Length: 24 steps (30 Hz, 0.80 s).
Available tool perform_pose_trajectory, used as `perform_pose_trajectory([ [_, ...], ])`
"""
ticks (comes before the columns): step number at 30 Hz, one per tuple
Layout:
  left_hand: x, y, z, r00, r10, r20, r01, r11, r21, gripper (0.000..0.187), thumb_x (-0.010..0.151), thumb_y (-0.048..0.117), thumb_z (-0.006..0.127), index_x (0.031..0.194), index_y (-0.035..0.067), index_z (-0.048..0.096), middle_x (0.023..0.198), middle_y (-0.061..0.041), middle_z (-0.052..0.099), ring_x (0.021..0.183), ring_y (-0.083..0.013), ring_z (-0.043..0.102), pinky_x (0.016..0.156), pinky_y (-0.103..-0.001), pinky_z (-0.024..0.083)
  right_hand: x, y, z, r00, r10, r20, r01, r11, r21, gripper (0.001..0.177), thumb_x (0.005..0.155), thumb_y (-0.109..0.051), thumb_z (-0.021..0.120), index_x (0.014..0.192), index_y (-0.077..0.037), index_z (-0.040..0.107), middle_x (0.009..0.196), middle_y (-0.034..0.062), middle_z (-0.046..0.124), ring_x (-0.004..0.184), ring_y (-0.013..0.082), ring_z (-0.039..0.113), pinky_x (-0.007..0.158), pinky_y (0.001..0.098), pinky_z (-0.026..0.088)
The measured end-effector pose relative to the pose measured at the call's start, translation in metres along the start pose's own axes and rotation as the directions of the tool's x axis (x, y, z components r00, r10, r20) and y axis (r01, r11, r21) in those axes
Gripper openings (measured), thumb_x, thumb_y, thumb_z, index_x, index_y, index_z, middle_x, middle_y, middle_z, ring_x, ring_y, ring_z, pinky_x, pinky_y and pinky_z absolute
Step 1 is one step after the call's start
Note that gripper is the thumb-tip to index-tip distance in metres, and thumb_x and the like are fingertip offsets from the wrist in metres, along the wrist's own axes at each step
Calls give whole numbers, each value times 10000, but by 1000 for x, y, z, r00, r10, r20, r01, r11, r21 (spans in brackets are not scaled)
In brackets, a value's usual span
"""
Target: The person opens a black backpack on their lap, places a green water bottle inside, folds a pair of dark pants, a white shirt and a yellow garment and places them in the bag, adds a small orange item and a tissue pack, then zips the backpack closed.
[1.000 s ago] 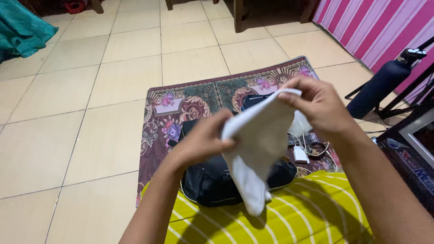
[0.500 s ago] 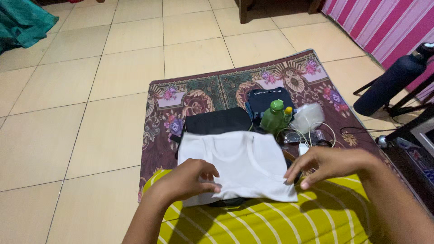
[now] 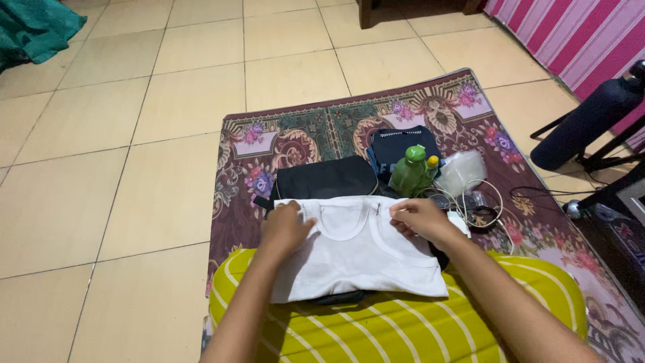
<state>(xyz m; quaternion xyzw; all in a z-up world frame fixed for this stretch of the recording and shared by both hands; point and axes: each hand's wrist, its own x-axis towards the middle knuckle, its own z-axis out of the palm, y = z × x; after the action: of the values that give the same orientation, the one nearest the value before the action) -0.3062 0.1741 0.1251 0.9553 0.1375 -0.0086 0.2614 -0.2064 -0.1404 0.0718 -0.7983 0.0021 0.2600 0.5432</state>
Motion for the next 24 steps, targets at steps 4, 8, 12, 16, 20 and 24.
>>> perform_pose_trajectory([
  [4, 12, 12, 36, 997, 73, 5, -73, 996, 44, 426, 784, 262, 801, 1100, 20, 650, 1052, -212, 718, 1035, -398, 676, 887, -548, 484, 26, -3, 28, 983, -147, -113, 109, 951, -289, 388, 822, -274, 834, 1124, -51, 734, 897, 65, 744, 758, 116, 666, 663, 258, 513],
  [8, 14, 14, 37, 961, 272, -55, -278, 950, -140, 319, 765, 217, 786, 1009, 27, 709, 964, -214, 728, 949, -378, 699, 842, -478, 548, 24, -12, 39, 978, -205, -25, 190, 941, -279, 272, 845, -229, 803, 1012, -19, 757, 852, 89, 725, 746, 140, 633, 653, 304, 501],
  [12, 1, 16, -1, 938, 266, 223, -131, 866, -483, 284, 811, 188, 766, 1035, 29, 696, 904, -124, 734, 809, -229, 725, 753, -385, 579, 0, -41, 24, 981, -191, 35, 191, 982, 2, 224, 878, -246, 748, 977, -50, 705, 863, 31, 694, 805, 139, 639, 726, 309, 515],
  [16, -14, -5, -63, 454, 665, 593, -92, 697, -711, 339, 868, 88, 769, 1201, 57, 716, 1064, -49, 742, 930, -127, 680, 872, -295, 554, -57, -67, -17, 757, -276, 592, 219, 961, 169, 299, 870, -245, 766, 1037, -27, 650, 965, 98, 759, 889, 199, 735, 827, 341, 611],
  [20, -6, -25, -80, 588, 578, 566, 82, 654, -752, 314, 853, 108, 701, 1153, 35, 758, 971, -69, 760, 855, -146, 713, 799, -298, 609, -63, -77, -38, 785, -192, 589, 189, 980, 67, 384, 855, -238, 769, 1181, -42, 724, 995, 106, 783, 909, 186, 726, 829, 327, 590],
  [24, 23, -37, -46, 998, -13, 54, 32, 926, -377, 357, 857, 258, 807, 1150, 74, 719, 938, -95, 735, 851, -196, 705, 745, -340, 565, -23, -61, -28, 987, -142, -77, 124, 972, -201, 320, 866, -210, 761, 1143, -52, 794, 960, 87, 760, 860, 190, 653, 751, 336, 522],
])
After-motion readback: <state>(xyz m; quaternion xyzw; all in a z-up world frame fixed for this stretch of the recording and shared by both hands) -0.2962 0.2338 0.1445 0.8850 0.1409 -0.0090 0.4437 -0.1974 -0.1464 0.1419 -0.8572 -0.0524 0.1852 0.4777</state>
